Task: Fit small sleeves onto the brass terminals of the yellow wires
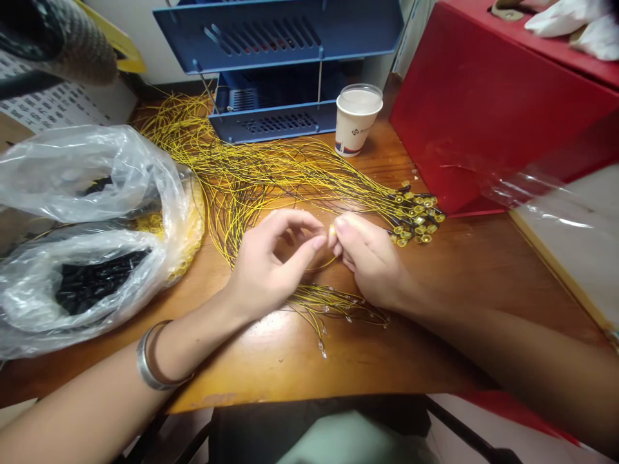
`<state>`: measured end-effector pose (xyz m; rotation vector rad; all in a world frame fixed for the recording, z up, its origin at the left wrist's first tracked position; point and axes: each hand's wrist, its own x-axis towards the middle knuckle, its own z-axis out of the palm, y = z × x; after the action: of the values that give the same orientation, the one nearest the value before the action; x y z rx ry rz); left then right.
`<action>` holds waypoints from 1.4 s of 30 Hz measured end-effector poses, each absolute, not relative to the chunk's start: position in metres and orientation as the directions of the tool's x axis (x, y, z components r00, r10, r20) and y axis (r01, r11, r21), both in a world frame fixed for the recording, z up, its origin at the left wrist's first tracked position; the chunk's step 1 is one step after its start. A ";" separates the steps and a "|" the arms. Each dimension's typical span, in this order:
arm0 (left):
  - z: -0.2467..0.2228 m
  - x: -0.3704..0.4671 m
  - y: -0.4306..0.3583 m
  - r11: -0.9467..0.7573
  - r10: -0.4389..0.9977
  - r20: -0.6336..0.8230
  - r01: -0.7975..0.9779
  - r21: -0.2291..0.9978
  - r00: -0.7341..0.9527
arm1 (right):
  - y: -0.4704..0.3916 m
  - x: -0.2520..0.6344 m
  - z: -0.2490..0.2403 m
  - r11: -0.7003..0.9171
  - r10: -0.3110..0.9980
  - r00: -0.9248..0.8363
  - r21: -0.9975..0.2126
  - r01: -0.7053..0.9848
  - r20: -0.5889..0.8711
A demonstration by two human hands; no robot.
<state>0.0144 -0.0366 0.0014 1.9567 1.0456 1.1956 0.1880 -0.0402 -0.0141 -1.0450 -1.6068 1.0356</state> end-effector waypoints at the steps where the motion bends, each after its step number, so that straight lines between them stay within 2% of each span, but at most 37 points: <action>1: 0.002 0.014 -0.036 -0.529 0.846 0.452 0.340 0.778 0.281 | -0.041 0.188 -0.013 0.326 0.934 -0.215 -0.925 0.196 0.284; 6: 0.004 0.012 -0.035 -0.622 0.783 0.539 0.419 0.661 0.311 | -0.043 0.189 -0.009 0.488 0.870 -0.254 -0.811 0.321 0.423; 12: 0.005 0.010 -0.032 -0.653 0.757 0.561 0.406 0.639 0.334 | -0.045 0.190 -0.009 0.549 0.836 -0.296 -0.703 0.453 0.462; 20: 0.009 0.004 -0.027 -0.779 0.623 0.665 0.411 0.474 0.412 | -0.044 0.200 -0.007 0.676 0.721 -0.443 -0.401 0.618 0.532; 26: 0.010 0.001 -0.023 -0.829 0.543 0.712 0.421 0.369 0.445 | -0.043 0.200 -0.003 0.685 0.677 -0.476 -0.246 0.685 0.561; 34: 0.010 0.001 -0.021 -0.833 0.548 0.698 0.384 0.400 0.461 | -0.043 0.202 -0.004 0.697 0.651 -0.509 -0.176 0.695 0.564; 42: 0.014 0.003 -0.024 -0.794 0.602 0.664 0.425 0.435 0.444 | -0.044 0.201 -0.002 0.686 0.671 -0.493 -0.214 0.695 0.554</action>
<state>0.0029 -0.0244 0.0140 2.4901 0.8987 1.2716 0.2006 -0.0445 -0.0019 -1.0437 -2.2790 -0.0508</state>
